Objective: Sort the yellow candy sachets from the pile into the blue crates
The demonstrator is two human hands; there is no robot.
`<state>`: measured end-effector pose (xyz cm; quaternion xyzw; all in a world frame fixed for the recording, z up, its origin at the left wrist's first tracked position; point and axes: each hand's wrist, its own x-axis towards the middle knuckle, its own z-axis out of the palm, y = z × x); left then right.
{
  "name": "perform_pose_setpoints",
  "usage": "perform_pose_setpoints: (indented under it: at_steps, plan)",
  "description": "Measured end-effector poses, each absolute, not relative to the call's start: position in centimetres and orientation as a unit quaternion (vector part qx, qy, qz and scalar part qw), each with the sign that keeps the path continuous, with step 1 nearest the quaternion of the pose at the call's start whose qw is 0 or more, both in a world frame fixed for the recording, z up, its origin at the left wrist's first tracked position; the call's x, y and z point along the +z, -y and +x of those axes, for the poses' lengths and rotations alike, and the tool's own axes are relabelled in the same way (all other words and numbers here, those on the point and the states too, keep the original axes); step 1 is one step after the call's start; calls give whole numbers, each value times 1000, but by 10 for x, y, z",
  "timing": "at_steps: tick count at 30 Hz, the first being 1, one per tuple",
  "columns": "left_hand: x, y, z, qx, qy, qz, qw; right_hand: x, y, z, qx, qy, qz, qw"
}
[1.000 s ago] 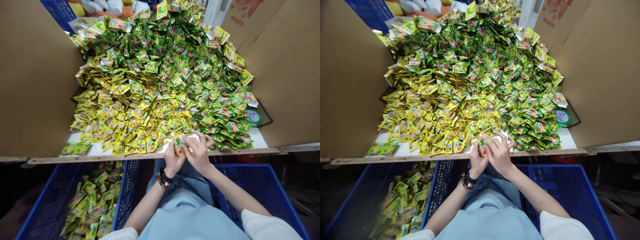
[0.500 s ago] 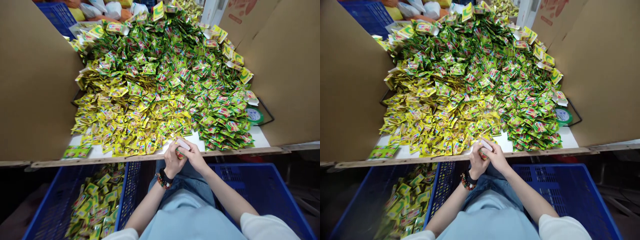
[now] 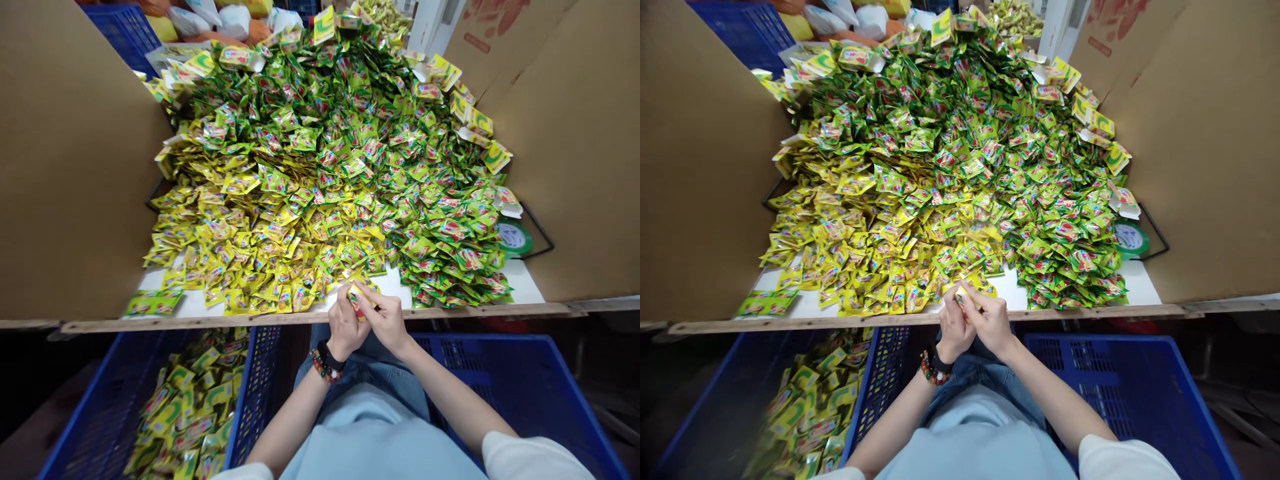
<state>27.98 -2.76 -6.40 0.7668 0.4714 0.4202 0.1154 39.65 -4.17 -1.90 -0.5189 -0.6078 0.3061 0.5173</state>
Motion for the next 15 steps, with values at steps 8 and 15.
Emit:
perform_pose_setpoints:
  at_steps: [8,15]
  plan:
    - [-65,22,288,438,-464,756,147,-25,43,401,269,717,-449,461]
    - [-15,44,140,472,-682,554,-71,-33,37,452,227,640,-546,491]
